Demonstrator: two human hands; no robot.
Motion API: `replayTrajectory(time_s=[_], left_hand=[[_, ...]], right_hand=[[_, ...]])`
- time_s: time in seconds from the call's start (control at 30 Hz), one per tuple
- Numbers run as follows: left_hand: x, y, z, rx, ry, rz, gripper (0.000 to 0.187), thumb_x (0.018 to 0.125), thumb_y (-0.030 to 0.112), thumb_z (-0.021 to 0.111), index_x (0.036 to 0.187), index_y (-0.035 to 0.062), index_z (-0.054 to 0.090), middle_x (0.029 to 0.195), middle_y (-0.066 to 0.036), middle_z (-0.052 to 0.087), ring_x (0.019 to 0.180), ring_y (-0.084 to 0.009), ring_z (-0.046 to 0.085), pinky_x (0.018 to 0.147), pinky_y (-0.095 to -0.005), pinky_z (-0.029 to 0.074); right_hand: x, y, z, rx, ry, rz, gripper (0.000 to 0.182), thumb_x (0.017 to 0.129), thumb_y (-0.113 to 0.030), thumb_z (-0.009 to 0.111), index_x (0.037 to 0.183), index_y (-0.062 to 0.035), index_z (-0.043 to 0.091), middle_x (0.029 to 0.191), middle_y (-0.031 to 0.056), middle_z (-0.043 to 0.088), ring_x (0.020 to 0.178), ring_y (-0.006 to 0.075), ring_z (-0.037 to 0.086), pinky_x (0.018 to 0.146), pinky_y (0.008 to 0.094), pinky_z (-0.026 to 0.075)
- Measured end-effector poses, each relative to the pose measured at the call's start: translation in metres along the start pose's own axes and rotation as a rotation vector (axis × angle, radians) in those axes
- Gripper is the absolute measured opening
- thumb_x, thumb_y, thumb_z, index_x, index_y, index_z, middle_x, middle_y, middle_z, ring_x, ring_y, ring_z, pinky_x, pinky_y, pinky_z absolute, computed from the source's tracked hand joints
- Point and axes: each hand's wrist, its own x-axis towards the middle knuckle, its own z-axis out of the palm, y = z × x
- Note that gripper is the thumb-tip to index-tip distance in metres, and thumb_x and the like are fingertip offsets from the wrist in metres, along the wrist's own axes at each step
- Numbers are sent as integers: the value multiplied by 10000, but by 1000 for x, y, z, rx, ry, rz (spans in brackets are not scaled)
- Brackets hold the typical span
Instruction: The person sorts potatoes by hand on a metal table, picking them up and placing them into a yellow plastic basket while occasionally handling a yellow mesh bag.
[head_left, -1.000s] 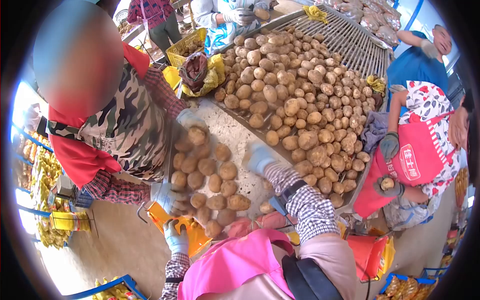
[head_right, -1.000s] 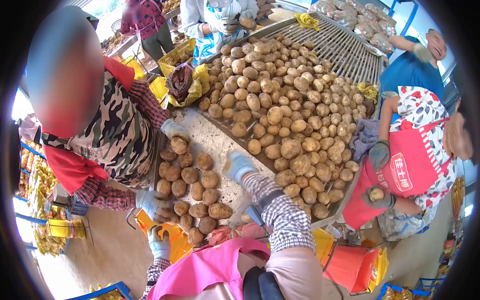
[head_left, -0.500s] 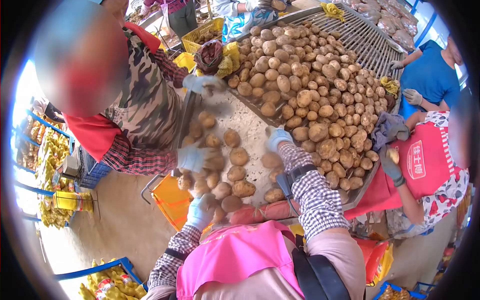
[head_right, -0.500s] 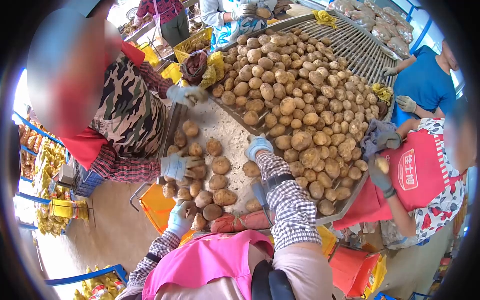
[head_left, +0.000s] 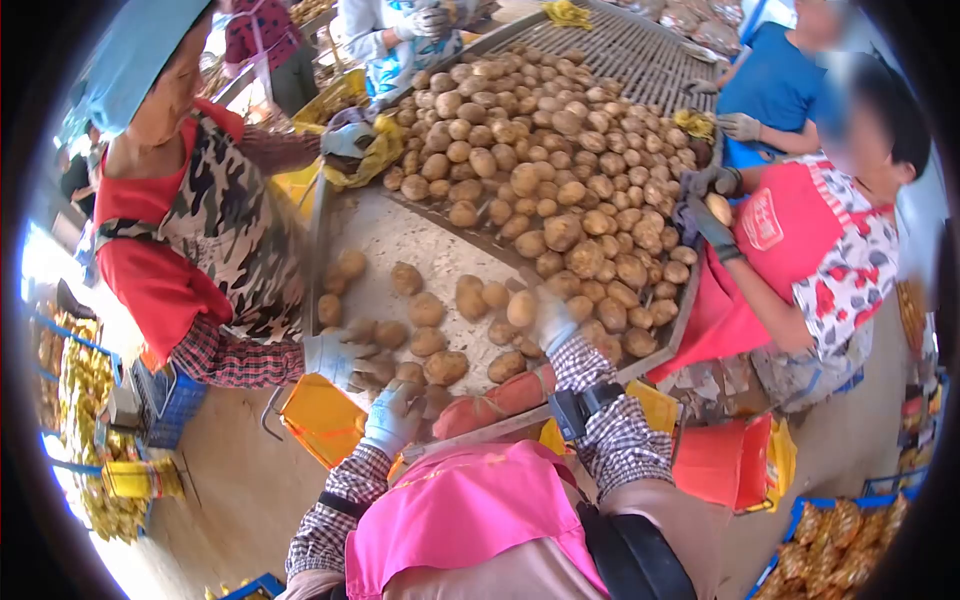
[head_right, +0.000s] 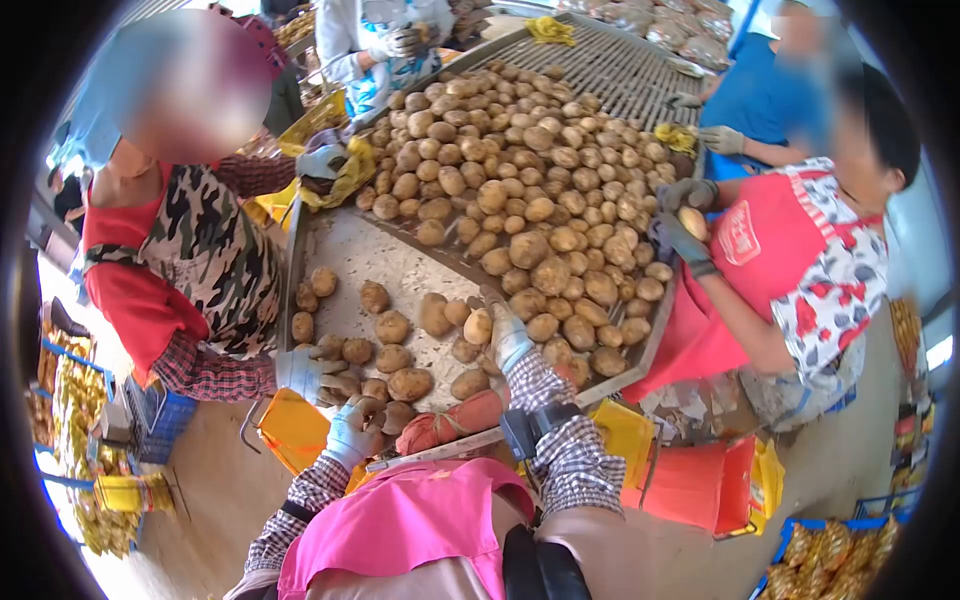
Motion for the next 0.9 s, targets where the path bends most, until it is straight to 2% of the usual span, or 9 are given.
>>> replayTrajectory(time_s=[0.03, 0.17, 0.23, 0.3, 0.4, 0.47, 0.63, 0.7, 0.9], left_hand=[[2, 4, 2, -2, -17, 15, 175, 813, 179, 633, 970, 103, 647, 973, -141, 624, 898, -355, 603, 783, -433, 479], [6, 17, 10, 24, -159, 61, 182, 815, 183, 643, 986, 122, 648, 954, -147, 622, 866, -367, 610, 744, -438, 492], [4, 4, 22, 9, -150, 111, 193, 809, 177, 645, 995, 130, 648, 958, -159, 623, 871, -365, 609, 733, -440, 494], [6, 6, 24, 5, -197, 88, 228, 803, 162, 639, 1026, 116, 636, 971, -166, 617, 899, -370, 600, 748, -440, 488], [13, 6, 29, 133, -94, 293, 354, 768, 153, 640, 1111, 83, 589, 1072, -162, 589, 1055, -373, 539, 863, -452, 444], [28, 31, 25, 235, -139, 398, 382, 753, 163, 647, 1123, 91, 584, 1122, -159, 568, 1104, -368, 512, 898, -459, 424], [67, 35, 56, 501, -225, 428, 508, 679, 179, 674, 1166, 112, 547, 1230, -133, 520, 1203, -358, 448, 975, -476, 378], [70, 24, 57, 508, -238, 373, 515, 667, 186, 677, 1158, 110, 542, 1226, -130, 523, 1203, -353, 448, 980, -479, 372], [58, -7, 35, 502, 9, 318, 478, 671, 186, 659, 1135, 125, 563, 1213, -109, 546, 1185, -303, 468, 1024, -508, 308]], right_hand=[[-26, -20, 14, 159, 23, 145, 356, 954, -287, 503, 1248, -86, 501, 1159, 106, 569, 1074, 309, 557, 798, 487, 532], [-103, -41, -12, 418, -81, 204, 331, 980, -236, 448, 1258, -69, 515, 1208, 121, 565, 1120, 267, 540, 958, 470, 459], [-151, -42, -43, -171, -46, -278, 342, 963, -297, 479, 1213, -71, 538, 1172, 115, 583, 1098, 287, 551, 930, 485, 473], [-196, -62, -82, 260, 194, -65, 332, 927, -326, 527, 1154, -89, 569, 1120, 98, 605, 1072, 299, 568, 918, 494, 476], [-242, -74, -129, -71, 636, -22, 326, 884, -318, 568, 1093, -69, 591, 1122, 124, 613, 1055, 318, 581, 903, 468, 482], [-254, -89, -125, -1839, 943, 197, 307, 840, -256, 596, 1073, -56, 600, 1087, 176, 619, 1003, 348, 594, 869, 445, 487], [-171, -83, -52, -1802, 379, -688, 330, 748, -125, 615, 1074, -72, 617, 1052, 179, 608, 937, 361, 597, 821, 415, 490], [-130, -76, -20, -2055, 388, -344, 510, 744, -198, 643, 1233, -107, 533, 1230, 152, 534, 1088, 322, 543, 918, 440, 432], [-113, -34, 35, -2266, 191, -227, 499, 812, -199, 529, 1305, -129, 492, 1453, 170, 296, 1318, 436, 283, 1027, 554, 300]])
